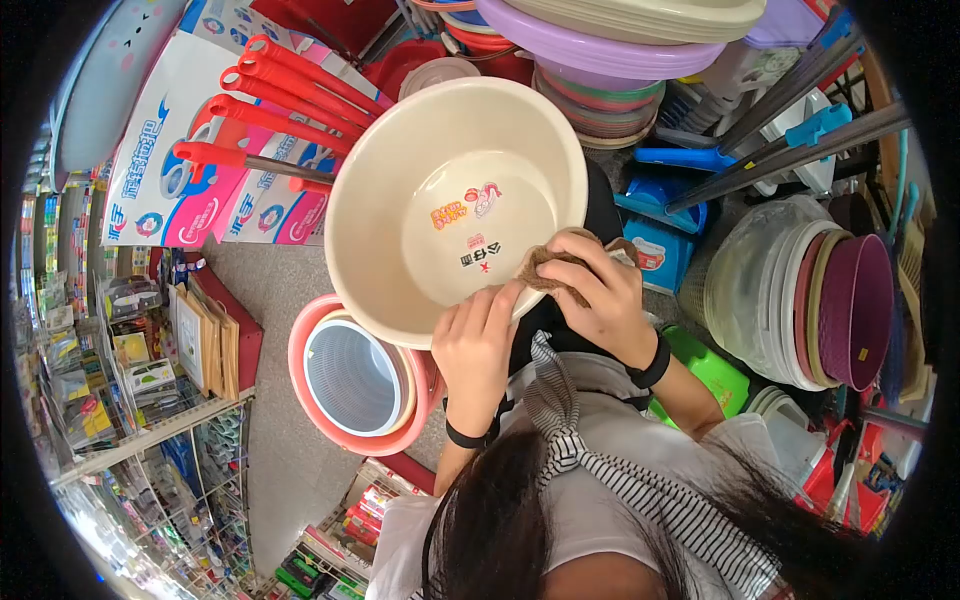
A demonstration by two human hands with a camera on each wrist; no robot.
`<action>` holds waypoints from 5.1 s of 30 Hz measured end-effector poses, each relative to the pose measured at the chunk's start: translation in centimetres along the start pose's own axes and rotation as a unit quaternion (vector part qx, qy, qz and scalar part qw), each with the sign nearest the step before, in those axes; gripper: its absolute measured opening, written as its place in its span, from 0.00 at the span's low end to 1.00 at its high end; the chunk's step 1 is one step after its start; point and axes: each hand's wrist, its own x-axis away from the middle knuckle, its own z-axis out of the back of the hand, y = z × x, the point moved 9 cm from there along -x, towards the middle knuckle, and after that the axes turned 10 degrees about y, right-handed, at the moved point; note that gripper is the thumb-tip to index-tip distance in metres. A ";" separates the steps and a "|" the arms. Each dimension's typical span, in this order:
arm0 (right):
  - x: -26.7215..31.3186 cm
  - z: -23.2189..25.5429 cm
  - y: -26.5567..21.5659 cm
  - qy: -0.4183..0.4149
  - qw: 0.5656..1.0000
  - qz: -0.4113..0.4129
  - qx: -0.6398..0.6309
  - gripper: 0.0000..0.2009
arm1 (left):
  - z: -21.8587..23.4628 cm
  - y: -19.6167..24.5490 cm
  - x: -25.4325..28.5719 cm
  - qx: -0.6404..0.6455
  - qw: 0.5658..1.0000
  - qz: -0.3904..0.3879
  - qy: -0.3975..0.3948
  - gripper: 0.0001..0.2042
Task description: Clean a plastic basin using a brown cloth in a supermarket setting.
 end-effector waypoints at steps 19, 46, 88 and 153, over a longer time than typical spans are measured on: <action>0.9 -0.3 -2.0 -0.142 0.987 -0.028 -0.070 0.22 | 1.0 -2.0 0.3 0.076 0.996 -0.050 -0.019 0.17; 1.2 -0.9 -0.3 -0.124 0.991 0.000 -0.048 0.23 | 1.6 -3.6 -0.7 0.090 0.993 -0.073 -0.010 0.15; 0.8 1.0 4.8 -0.100 0.992 -0.070 -0.019 0.17 | 0.6 -4.1 -0.1 0.112 0.992 -0.063 -0.005 0.14; -0.1 2.7 5.1 -0.121 0.991 -0.040 0.048 0.27 | 0.7 -1.3 0.0 0.133 0.983 -0.113 -0.049 0.13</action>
